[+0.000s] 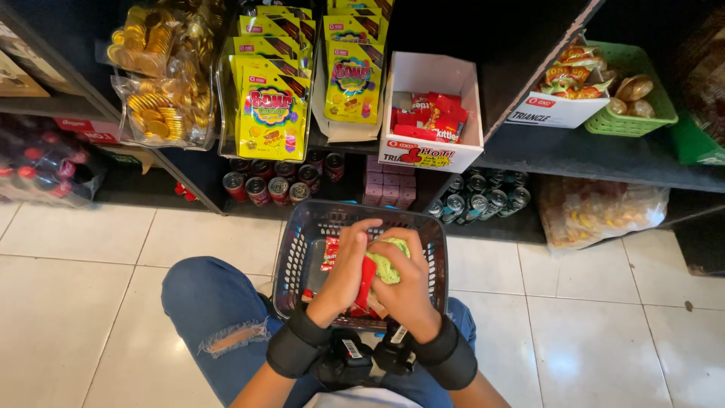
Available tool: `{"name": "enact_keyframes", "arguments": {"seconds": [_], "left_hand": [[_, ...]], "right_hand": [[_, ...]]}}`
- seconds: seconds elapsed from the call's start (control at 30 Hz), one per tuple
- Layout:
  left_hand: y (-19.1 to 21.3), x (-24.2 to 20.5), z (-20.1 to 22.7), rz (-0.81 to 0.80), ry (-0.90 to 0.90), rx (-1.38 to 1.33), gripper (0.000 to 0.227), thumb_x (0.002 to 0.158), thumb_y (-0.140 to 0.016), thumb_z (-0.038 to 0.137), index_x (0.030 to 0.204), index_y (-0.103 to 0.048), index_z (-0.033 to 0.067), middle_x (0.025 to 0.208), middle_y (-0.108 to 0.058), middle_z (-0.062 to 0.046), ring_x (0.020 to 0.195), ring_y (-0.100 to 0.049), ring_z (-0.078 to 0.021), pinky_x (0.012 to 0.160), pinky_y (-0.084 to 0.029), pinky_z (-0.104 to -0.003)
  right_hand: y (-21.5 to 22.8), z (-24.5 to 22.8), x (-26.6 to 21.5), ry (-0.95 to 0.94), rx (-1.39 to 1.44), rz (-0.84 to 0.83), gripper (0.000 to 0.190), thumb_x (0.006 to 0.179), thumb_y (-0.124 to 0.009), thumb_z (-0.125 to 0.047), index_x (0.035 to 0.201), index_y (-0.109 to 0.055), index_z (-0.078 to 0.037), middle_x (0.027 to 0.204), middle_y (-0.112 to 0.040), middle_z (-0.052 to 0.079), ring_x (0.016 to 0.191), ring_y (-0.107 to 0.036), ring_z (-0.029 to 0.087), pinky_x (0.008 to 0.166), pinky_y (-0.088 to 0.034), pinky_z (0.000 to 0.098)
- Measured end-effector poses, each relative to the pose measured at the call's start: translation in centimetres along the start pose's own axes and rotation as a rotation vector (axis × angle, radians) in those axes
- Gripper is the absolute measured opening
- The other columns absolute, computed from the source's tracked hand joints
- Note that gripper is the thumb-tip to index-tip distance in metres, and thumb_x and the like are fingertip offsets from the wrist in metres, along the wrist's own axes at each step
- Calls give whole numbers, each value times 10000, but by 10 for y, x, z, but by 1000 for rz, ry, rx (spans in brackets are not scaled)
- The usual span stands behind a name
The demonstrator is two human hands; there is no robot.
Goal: The person wipes individual candy packages with a cloth and organizes them in a basket.
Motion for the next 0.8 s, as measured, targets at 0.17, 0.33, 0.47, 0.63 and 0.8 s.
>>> {"name": "enact_keyframes", "arguments": {"seconds": [0.17,0.33,0.47,0.63,0.8], "left_hand": [[36,11,-2,293,-106,417,436,1109,-326,383,1243,-551,34,1157,-530,-149,1163,-519,-286,1055,-376,-384],[47,17,-7,348,-81,417,399,1098,-371,369,1197,-550,26,1136,-545,-151,1112,-546,-282,1016,-408,-354],[27,19,7,180,-171,280,394,1113,-353,350,1153,-585,35,1127,-608,-111,1126,-581,-234,1022,-416,-334],[9,20,-1,16,-32,175,380,1103,-383,349,1195,-615,63,1078,-608,-106,1046,-571,-204,948,-432,-333],[-3,17,-5,-42,29,209,346,1087,-471,350,1268,-622,97,1017,-579,-120,943,-554,-204,853,-455,-348]], "right_hand": [[6,-14,3,-43,52,-155,307,725,-785,-24,1026,-732,-49,1118,-611,124,984,-687,280,859,-562,365],[11,-35,1,95,91,-268,331,736,-823,-57,1054,-730,-54,1168,-614,130,1062,-681,302,922,-554,387],[18,-54,11,165,105,-258,417,714,-805,-52,1121,-713,-54,1331,-568,190,1184,-631,364,988,-520,415],[19,-53,9,153,124,-327,425,726,-805,-63,1142,-716,-55,1397,-594,174,1228,-657,354,1033,-521,416],[9,-48,2,171,154,-382,408,709,-818,-83,1101,-713,-42,1267,-665,131,1161,-684,317,1005,-537,400]]}}
Point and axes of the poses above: each hand's wrist, its own x-axis towards the middle knuckle, its own y-axis out of the back of the hand, z = x × y, the point moved 10 cm from there along x, towards the middle knuckle
